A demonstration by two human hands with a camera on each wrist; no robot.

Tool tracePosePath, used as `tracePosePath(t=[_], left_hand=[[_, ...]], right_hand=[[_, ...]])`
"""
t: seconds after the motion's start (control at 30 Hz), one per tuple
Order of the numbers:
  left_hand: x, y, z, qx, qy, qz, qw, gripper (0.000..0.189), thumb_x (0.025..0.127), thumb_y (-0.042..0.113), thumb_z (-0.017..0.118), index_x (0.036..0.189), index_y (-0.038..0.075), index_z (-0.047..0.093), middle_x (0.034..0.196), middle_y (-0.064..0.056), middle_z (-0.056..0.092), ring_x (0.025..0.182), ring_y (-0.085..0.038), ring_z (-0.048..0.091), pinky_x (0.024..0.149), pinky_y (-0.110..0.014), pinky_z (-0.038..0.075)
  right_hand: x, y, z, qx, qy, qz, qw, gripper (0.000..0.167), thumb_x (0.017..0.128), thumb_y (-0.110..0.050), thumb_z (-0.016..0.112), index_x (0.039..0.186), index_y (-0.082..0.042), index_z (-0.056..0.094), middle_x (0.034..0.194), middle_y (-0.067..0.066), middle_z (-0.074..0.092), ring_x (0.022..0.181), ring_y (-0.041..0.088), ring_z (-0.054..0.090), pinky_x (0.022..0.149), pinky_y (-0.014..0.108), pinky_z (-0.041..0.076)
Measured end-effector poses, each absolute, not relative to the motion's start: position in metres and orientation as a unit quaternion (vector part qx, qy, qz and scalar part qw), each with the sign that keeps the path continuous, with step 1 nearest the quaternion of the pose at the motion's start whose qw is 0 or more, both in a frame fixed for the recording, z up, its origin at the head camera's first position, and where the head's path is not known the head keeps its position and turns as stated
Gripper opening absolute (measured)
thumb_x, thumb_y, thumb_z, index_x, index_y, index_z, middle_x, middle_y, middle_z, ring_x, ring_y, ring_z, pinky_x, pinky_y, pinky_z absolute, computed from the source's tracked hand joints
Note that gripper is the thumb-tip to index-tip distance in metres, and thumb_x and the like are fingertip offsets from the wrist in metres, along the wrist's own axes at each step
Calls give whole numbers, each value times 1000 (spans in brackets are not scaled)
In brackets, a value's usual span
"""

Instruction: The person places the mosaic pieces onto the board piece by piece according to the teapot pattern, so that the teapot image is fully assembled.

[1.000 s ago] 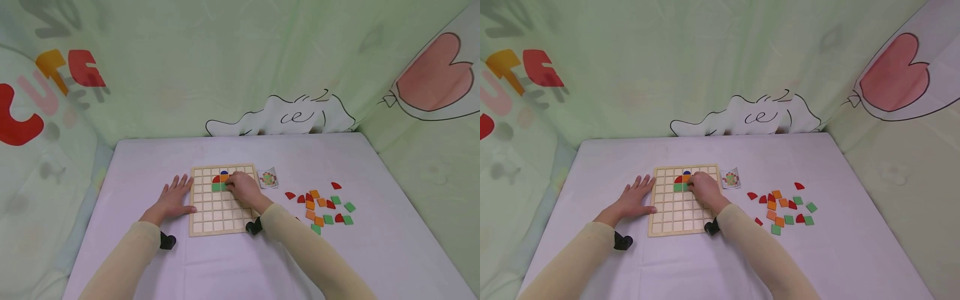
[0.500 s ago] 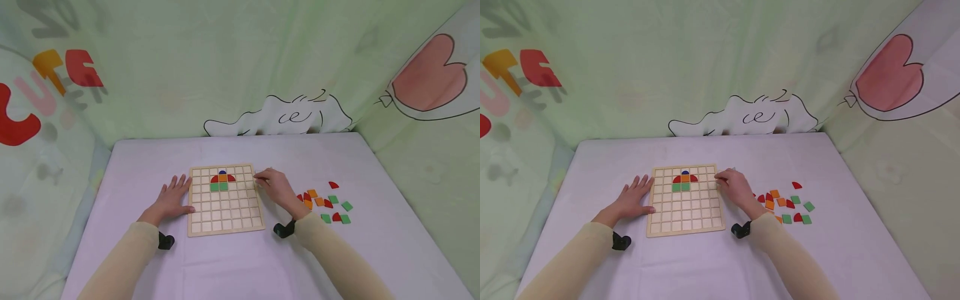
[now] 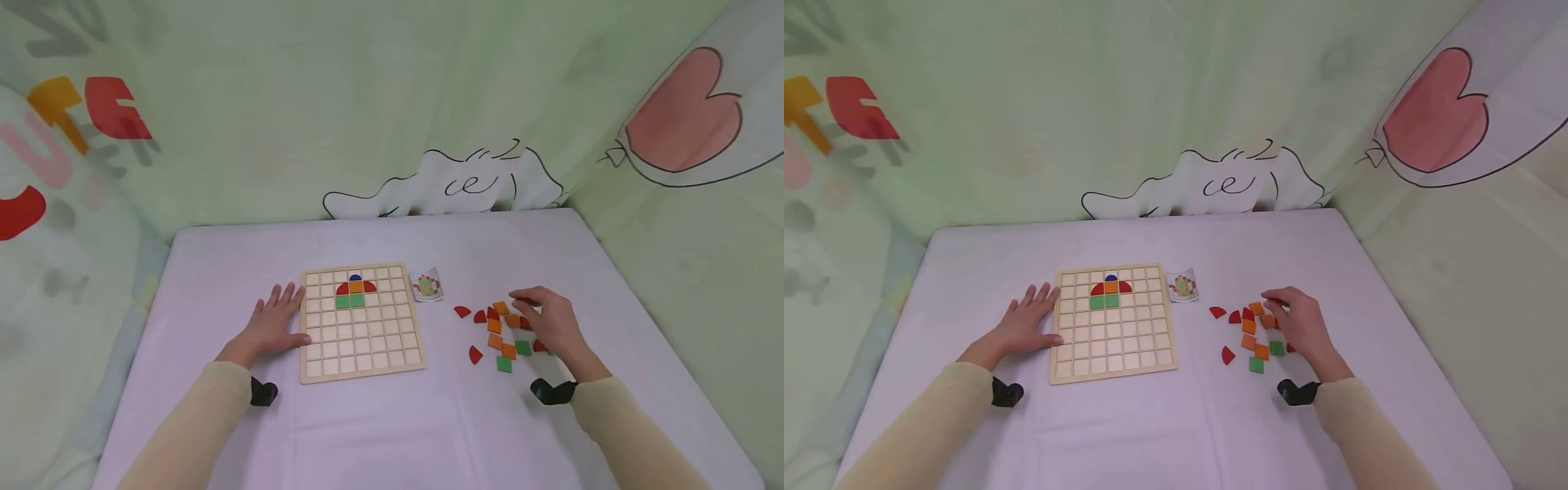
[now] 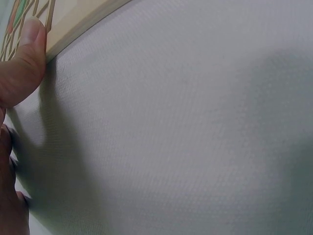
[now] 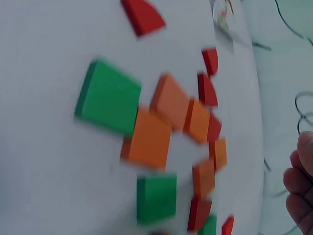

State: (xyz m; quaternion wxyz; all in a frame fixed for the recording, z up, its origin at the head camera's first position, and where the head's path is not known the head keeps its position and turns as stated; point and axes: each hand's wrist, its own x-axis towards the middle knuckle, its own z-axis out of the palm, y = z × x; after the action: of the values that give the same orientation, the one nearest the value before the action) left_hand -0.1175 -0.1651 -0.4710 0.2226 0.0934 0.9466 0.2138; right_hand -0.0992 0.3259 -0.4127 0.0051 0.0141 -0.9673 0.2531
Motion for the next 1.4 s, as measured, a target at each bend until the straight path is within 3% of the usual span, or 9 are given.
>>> tracePosePath(t=[0.2,0.53,0.7,1.07,1.4], left_hand=[[-118,-170,-472,89,946,218,222,105,90,42,76,164,5,11,172,-21,2,158,-45,-7,125,-68,-1],[-117,-171,-473,92,947,212,221,106,89,44,76,164,5,12,172,-22,2,158,-45,-6,125,-68,1],[-117,-170,-474,89,947,214,224,106,90,43,76,164,5,11,172,-21,1,158,-45,-7,125,-67,0],[-118,-168,-473,91,947,214,223,106,90,42,76,164,5,11,172,-21,2,158,-45,-7,125,-67,0],[-118,-166,-473,93,947,215,221,105,89,42,77,164,5,12,172,-21,3,158,-45,-6,125,-68,0]], right_hand=[[-99,361,-423,-16,-971,238,-2,30,102,-8,60,130,3,65,123,27,67,107,40,61,87,48,57],[-106,395,-444,-15,-972,220,-87,36,100,-8,63,134,4,61,131,32,58,124,52,49,103,67,45],[-109,402,-453,3,-977,196,-89,37,96,-9,70,130,4,65,128,32,57,120,50,50,101,66,48],[-111,404,-454,-3,-977,196,-90,39,96,-9,70,133,2,63,127,31,56,117,48,50,99,63,51],[-109,406,-459,-14,-977,198,-80,36,96,-13,71,126,5,65,125,31,57,116,49,50,100,64,49]])
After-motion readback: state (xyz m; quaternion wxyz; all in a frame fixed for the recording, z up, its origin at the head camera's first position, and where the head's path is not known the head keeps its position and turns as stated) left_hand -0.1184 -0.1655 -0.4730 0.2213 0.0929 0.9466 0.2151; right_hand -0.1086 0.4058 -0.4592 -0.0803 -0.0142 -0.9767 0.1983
